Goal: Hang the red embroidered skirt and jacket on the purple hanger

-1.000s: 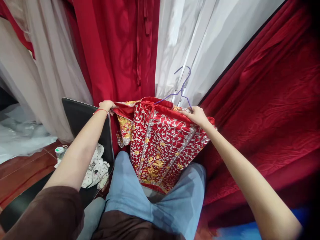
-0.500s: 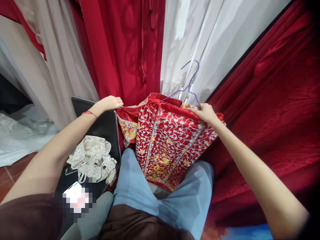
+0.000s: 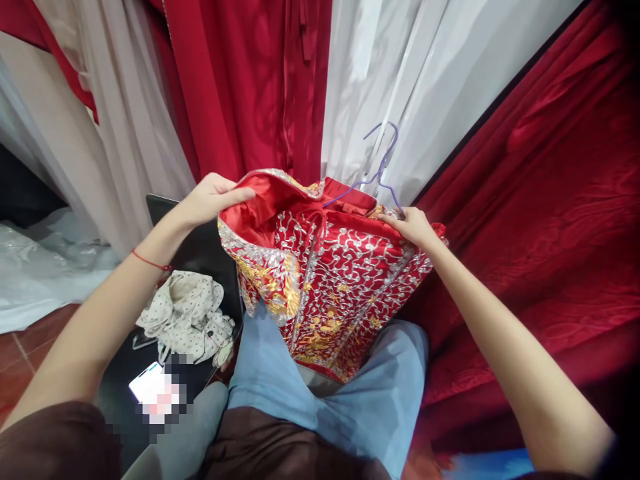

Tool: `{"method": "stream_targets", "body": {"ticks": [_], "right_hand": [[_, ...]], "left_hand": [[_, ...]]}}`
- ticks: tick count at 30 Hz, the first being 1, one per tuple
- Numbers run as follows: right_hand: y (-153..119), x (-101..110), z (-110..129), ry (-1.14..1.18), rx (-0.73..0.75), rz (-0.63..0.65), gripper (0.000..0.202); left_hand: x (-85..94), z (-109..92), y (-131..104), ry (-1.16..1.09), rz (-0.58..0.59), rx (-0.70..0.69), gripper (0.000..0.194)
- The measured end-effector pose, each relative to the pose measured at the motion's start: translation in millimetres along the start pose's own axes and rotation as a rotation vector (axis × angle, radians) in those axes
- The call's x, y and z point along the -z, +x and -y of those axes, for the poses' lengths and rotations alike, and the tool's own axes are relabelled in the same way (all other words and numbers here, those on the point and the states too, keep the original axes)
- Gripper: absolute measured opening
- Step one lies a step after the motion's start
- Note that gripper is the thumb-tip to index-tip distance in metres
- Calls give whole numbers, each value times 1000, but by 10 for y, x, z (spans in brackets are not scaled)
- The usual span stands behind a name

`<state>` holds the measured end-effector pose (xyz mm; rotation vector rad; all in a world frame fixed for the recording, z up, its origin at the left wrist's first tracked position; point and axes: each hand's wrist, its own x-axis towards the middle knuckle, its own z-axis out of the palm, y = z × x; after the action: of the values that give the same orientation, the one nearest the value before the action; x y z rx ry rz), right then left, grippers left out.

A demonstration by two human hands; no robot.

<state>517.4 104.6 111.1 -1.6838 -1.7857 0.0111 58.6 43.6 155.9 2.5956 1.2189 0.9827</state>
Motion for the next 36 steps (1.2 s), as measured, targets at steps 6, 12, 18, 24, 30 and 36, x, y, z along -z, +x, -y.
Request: {"method": "stream_targets", "body": {"ticks": [6, 12, 18, 24, 30, 36], "right_hand": [[-13, -54, 32, -1, -4, 16, 54], [-77, -41, 87, -10, -4, 6, 49], [-129, -54, 160, -3, -53, -11, 43], [-220, -13, 318, 40, -157, -1, 43], [-275, 65, 302, 198, -160, 17, 44], [-287, 94, 376, 509, -148, 81, 31]], "left_hand": [[-335, 43, -98, 501, 481, 10, 52], [-898, -286, 64, 599, 452, 122, 41], [-1167, -219, 711, 555, -15, 343, 45], [-1164, -610, 1031, 192, -355, 291, 60], [-1024, -1495, 886, 201, 530, 43, 49], [-1153, -1775, 1258, 449, -65, -198, 38]]}}
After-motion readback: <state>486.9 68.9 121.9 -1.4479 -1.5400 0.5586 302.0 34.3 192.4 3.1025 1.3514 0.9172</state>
